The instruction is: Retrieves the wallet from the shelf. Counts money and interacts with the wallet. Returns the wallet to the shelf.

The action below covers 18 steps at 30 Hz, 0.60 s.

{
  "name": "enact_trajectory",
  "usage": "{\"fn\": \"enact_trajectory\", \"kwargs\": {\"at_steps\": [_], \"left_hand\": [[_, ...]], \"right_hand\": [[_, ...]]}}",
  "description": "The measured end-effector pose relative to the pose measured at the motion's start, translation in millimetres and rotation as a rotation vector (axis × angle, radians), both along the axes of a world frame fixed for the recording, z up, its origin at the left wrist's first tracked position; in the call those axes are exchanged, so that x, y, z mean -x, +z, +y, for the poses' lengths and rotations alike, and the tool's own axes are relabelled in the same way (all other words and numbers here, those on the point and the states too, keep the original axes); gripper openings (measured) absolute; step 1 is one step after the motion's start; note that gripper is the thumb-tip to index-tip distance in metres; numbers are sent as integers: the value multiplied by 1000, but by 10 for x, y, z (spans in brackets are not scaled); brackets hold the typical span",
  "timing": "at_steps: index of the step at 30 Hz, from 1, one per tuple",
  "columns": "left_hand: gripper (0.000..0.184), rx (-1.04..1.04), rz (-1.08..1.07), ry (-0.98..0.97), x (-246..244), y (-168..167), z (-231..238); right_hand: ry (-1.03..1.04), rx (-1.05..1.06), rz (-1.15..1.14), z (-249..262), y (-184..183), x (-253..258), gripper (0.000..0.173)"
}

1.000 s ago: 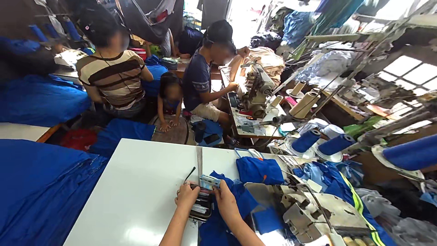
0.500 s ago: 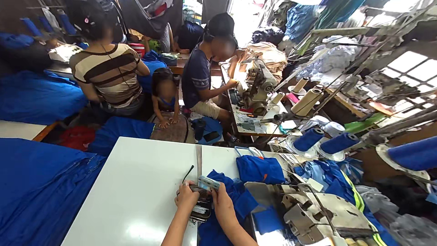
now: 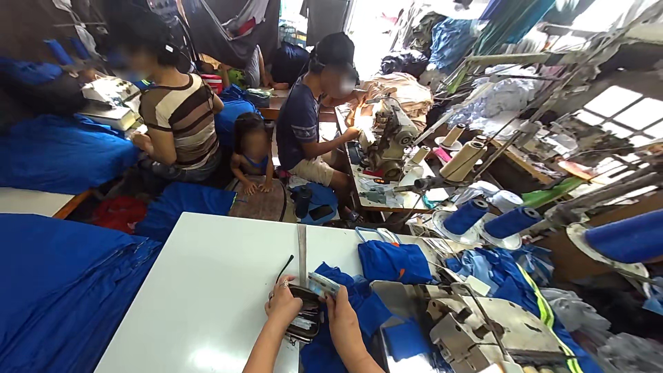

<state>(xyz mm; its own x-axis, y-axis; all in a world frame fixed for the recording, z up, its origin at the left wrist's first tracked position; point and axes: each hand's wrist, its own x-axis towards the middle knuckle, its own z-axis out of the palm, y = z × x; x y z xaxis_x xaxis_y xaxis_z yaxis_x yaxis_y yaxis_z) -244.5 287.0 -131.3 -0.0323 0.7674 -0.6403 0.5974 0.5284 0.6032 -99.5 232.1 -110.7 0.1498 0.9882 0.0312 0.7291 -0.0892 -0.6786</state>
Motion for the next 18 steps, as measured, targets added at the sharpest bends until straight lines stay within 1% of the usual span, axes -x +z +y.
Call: {"fn": "enact_trajectory", "kwargs": {"at_steps": [3,7,9,11,12,13,15,16,18], "left_hand": [[71,1,-60,10,26,-62,25],[59,-86,-277,72,102,-309,31],[61,-87,-263,70,94,-301,21],[71,-82,-204,37,80,-246,8],[74,-82,-176,19,71,-218,9],[75,-82,-146,1,65,-193,12],[74,-81,-109,-25,61,-157,23],[74,-76,-90,-37,60,-145,29],[76,-60,-83,-37,58,-165,28]], "right_hand": [[44,108,27,11,46,36,35],[75,236,69,61,67,-22,37],[118,285,61,104,97,-57,36],[206,286,12,147,139,-88,34],[254,228,-38,154,139,-99,31],[293,102,-114,147,101,-105,27],[345,-261,-344,160,-72,-134,17],[371,-360,-455,174,-133,-157,18],[407,-374,-608,157,-174,-173,21]]}}
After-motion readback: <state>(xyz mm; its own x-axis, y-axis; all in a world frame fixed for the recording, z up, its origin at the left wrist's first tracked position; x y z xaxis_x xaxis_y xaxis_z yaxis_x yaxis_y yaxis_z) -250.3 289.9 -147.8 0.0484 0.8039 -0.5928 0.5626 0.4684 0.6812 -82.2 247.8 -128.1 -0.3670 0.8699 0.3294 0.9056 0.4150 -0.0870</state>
